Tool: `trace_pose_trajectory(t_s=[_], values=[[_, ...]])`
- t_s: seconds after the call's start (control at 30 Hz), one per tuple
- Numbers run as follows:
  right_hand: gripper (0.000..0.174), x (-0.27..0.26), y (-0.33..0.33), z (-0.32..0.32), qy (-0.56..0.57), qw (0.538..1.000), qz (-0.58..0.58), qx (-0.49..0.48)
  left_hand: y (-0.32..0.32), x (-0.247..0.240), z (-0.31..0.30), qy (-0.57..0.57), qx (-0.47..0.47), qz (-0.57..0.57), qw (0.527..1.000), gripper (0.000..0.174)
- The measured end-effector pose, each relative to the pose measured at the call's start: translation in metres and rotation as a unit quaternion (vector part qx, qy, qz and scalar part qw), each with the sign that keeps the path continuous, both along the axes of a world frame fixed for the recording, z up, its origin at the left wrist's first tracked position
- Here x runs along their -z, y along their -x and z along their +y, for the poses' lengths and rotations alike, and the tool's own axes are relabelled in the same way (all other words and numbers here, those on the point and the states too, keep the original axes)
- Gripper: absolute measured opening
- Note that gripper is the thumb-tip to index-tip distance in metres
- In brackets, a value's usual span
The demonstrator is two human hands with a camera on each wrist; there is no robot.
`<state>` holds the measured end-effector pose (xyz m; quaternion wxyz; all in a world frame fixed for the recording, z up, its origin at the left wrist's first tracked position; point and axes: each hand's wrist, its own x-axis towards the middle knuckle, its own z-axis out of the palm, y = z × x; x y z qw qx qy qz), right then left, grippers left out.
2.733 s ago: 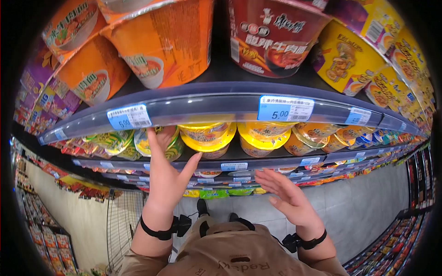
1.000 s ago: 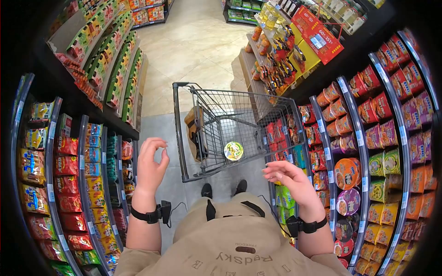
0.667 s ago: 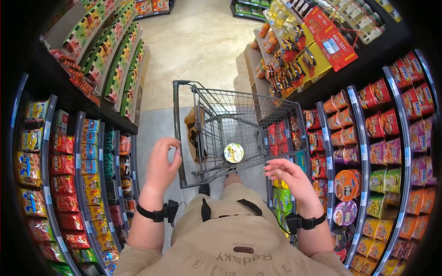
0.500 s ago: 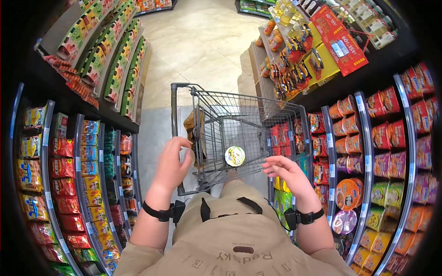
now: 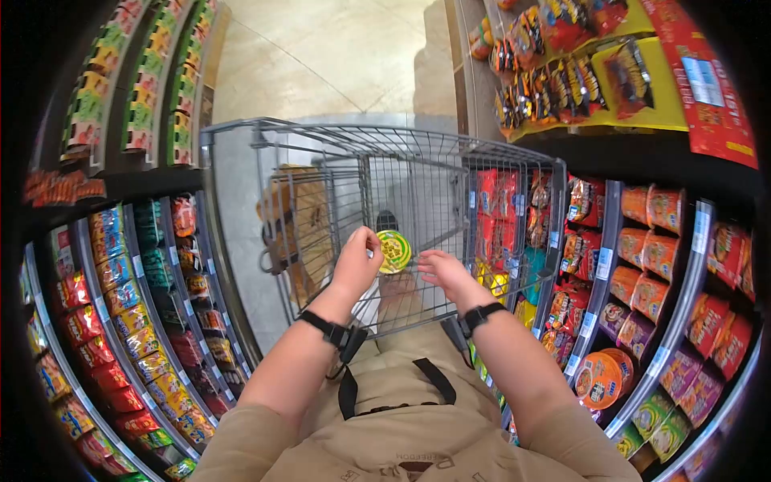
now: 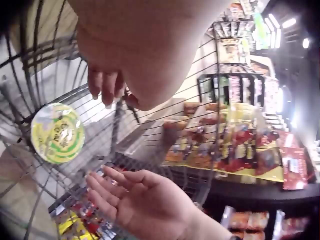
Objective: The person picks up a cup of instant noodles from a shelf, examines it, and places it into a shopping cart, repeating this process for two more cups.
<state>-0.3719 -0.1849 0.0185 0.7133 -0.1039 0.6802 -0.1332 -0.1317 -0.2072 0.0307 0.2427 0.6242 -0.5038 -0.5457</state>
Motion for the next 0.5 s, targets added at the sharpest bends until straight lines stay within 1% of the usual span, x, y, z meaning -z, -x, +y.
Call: trace_pose_trajectory(t_s=[0.03,0.07,0.1,0.13,0.17,0.2,0.23,0.27,0.3,0.33,0.37,0.4,0.43,0.47,0.5], values=[[0.04,0.015,-0.003,0.003,-0.014,1.0,0.0,0.004,0.01,0.035,0.011,-0.014,0.004,0.0,1.0,0.017],[0.047,0.029,-0.007,0.001,-0.054,0.998,0.013,-0.02,0.018,0.073,0.021,-0.029,0.008,-0.081,0.996,0.02],[0.055,0.043,-0.009,-0.004,-0.093,0.994,0.025,-0.046,0.024,0.1,0.026,-0.04,0.012,-0.161,0.986,0.023],[0.055,0.051,-0.012,-0.006,-0.106,0.993,0.021,-0.041,0.029,0.114,0.027,-0.136,0.014,-0.189,0.972,0.04],[0.062,0.059,-0.013,-0.009,-0.073,0.993,0.007,-0.093,0.033,0.127,0.029,-0.148,0.023,-0.192,0.97,0.04],[0.069,0.07,-0.013,-0.013,-0.036,0.989,-0.007,-0.144,0.037,0.14,0.029,-0.19,-0.001,-0.199,0.961,0.052],[0.069,0.089,-0.012,-0.009,-0.045,0.989,-0.012,-0.138,0.04,0.151,0.03,-0.23,-0.025,-0.207,0.951,0.064],[0.07,0.107,-0.013,-0.005,-0.041,0.982,0.033,-0.182,0.041,0.161,0.03,-0.236,-0.017,-0.212,0.948,0.064],[0.072,0.128,-0.012,0.004,-0.035,0.971,0.078,-0.225,0.041,0.17,0.03,-0.287,-0.008,-0.194,0.938,0.071],[0.062,0.164,-0.012,0.027,0.006,0.975,0.114,-0.188,0.038,0.179,0.03,-0.335,-0.002,-0.178,0.925,0.077],[0.062,0.172,-0.012,0.03,0.005,0.977,0.109,-0.182,0.034,0.183,0.027,-0.379,0.002,-0.163,0.911,0.084],[0.06,0.173,-0.012,0.029,0.001,0.982,0.081,-0.172,0.044,0.142,0.003,-0.453,-0.043,-0.111,0.884,0.078],[0.059,0.173,-0.011,0.028,-0.001,0.985,0.055,-0.161,0.039,0.152,0.005,-0.451,-0.038,-0.118,0.884,0.078],[0.057,0.17,-0.011,0.028,-0.004,0.983,0.055,-0.176,0.033,0.165,0.012,-0.398,0.036,-0.166,0.902,0.073],[0.057,0.158,-0.011,0.022,-0.001,0.984,0.053,-0.17,0.028,0.18,0.022,-0.34,0.111,-0.212,0.909,0.068]])
